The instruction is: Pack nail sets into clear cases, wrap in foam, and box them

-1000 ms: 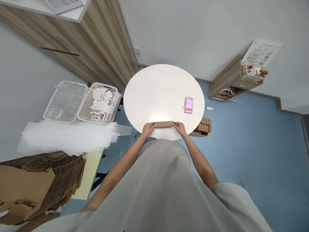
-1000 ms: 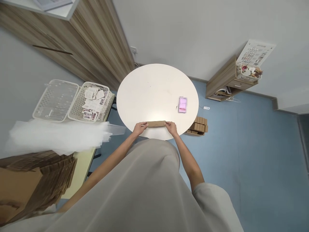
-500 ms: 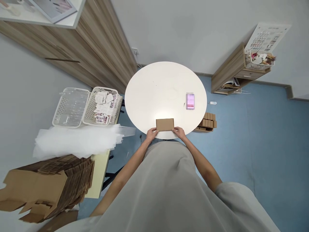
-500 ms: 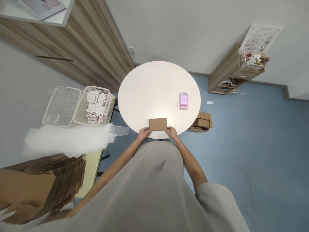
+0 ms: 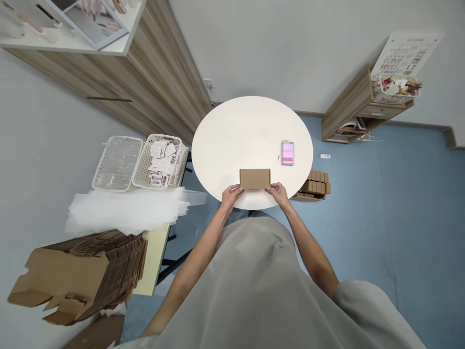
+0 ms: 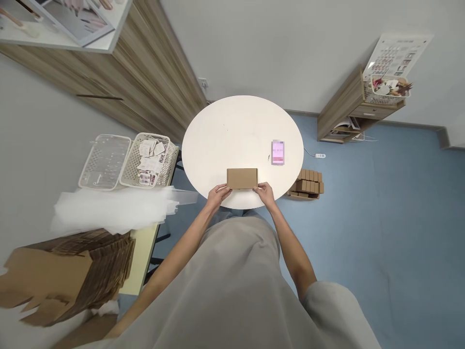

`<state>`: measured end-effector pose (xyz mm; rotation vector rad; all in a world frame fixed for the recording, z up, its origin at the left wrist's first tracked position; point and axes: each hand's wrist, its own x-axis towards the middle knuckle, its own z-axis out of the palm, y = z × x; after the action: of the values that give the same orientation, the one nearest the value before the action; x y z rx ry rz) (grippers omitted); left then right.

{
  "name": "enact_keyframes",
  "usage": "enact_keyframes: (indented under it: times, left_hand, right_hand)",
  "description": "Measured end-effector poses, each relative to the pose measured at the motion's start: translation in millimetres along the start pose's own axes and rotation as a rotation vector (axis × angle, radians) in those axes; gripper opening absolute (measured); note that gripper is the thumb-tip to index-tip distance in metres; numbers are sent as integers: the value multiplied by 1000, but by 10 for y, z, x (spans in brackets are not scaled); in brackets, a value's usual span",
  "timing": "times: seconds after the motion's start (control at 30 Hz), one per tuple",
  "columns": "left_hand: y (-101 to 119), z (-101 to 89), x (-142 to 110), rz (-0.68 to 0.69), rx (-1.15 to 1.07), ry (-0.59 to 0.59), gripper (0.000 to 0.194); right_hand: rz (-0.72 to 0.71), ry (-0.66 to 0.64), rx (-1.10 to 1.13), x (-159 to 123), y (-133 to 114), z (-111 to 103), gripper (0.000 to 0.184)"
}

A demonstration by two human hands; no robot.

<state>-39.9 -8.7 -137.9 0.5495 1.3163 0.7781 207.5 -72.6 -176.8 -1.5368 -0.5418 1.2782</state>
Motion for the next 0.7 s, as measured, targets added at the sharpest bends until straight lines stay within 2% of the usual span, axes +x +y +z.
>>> enact_keyframes:
  times: [0.17,0.33,0.43,0.57,0.7]
  left_hand:
    - [17,98,-182,27,-10,-46,34]
    - [-12,129,-383,44,-9,-89,34]
    - [-101,145,-568,61,-26,-122,36]
    - [-395,158,-913,69,-56,-129,37]
    - [-872,252,-1270,13,-92,-125,34]
  right_hand:
    - [-49,21,62,-221,-106,-101,64]
    - [-50,34,108,-585,-148,-206,58]
    - [-32,51,161,-824,-141,-307,57]
    - [-2,47,190,-1177,-94,-541,58]
    - [5,74,81,-1627,-7,-897,58]
